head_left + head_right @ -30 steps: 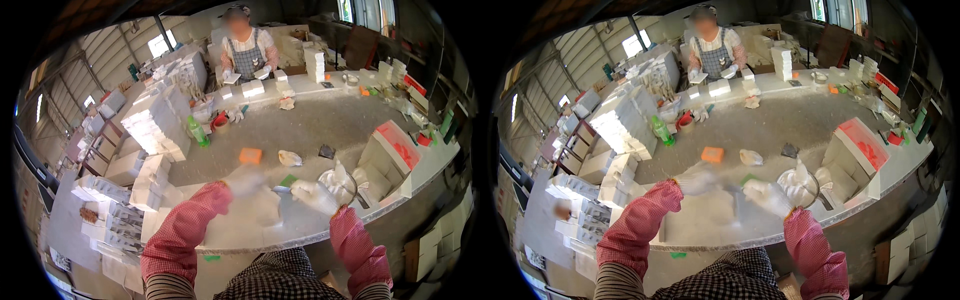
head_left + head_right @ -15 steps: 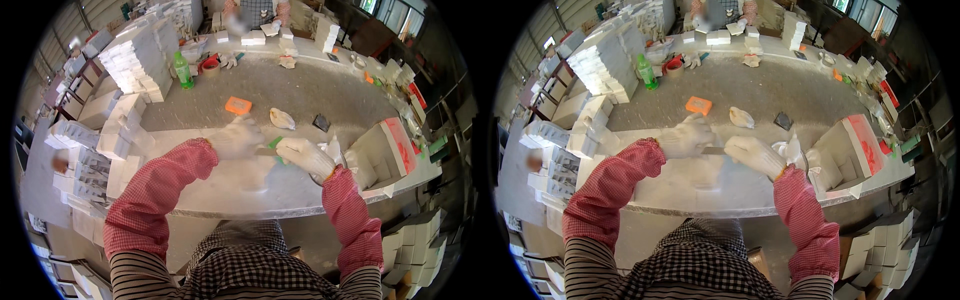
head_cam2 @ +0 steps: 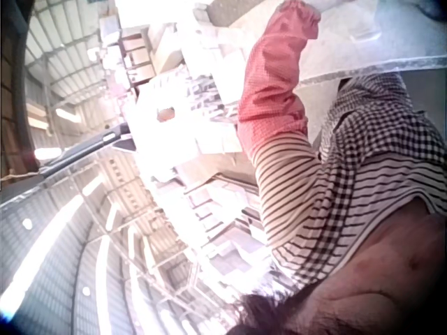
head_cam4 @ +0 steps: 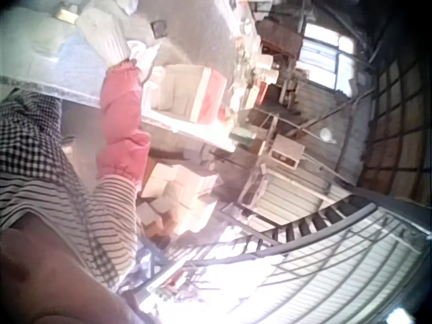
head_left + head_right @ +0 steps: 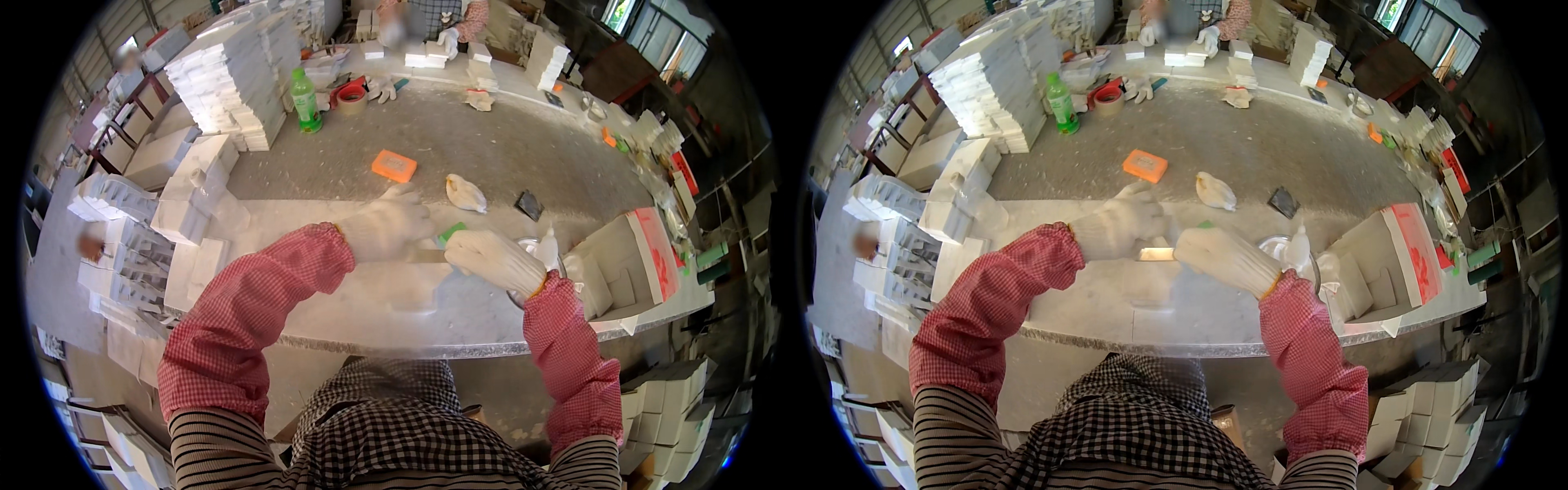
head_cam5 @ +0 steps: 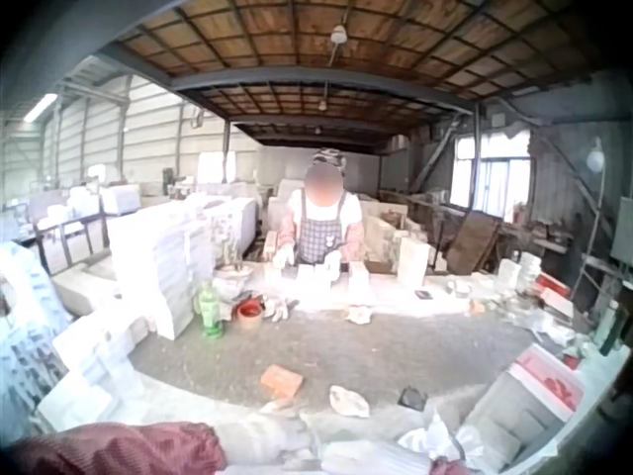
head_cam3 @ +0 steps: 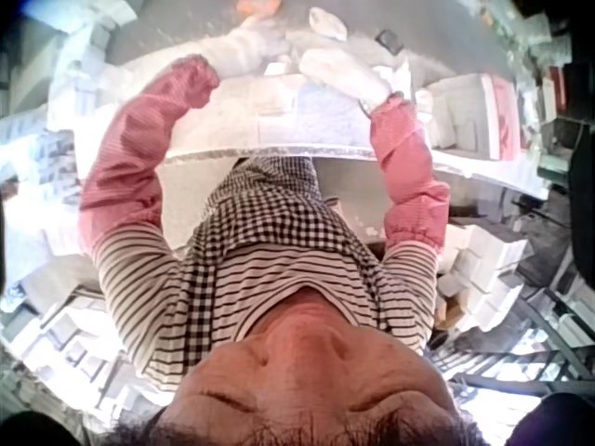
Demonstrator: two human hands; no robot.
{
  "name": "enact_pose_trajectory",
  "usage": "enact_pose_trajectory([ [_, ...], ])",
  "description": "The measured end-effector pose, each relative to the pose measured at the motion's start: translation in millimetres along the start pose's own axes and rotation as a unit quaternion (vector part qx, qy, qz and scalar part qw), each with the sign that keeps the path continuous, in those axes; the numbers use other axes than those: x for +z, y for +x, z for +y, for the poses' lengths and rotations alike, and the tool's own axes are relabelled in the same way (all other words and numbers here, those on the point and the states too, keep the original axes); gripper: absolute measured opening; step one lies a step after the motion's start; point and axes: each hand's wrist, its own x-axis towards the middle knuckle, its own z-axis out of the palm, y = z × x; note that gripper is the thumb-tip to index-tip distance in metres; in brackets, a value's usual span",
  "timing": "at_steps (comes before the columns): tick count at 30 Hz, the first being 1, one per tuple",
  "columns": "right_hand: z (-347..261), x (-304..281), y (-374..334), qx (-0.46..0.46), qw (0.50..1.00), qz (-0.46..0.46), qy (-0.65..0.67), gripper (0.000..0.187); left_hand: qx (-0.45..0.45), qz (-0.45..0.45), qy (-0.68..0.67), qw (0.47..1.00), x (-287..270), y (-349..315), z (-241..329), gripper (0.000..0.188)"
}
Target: The person applies a white paste to the edges of small white boxes using a metal spatula and then places them into a larger cardboard box. The process is repeated for multiple boxes.
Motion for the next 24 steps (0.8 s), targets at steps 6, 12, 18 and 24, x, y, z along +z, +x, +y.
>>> enact_pose_trajectory([
  [6,-13,-1,-5,0.023,0.998,0.013,0.061,0.028,-0.023,-0.02,0.002,1.0,-5,-2,4,0.025],
  [12,-14,-3,-9,-0.043,0.999,0.015,0.0,0.023,-0.017,-0.007,-0.008,1.0,-13,-4,9,0.025],
  [18,-12,-4,-7,-0.075,0.996,-0.015,-0.053,0.016,-0.005,0.039,-0.003,0.999,0,-7,3,0.023],
  [24,-7,-4,-11,-0.095,0.993,-0.01,-0.072,0.013,-0.015,0.017,-0.007,1.0,-5,-6,6,0.02],
])
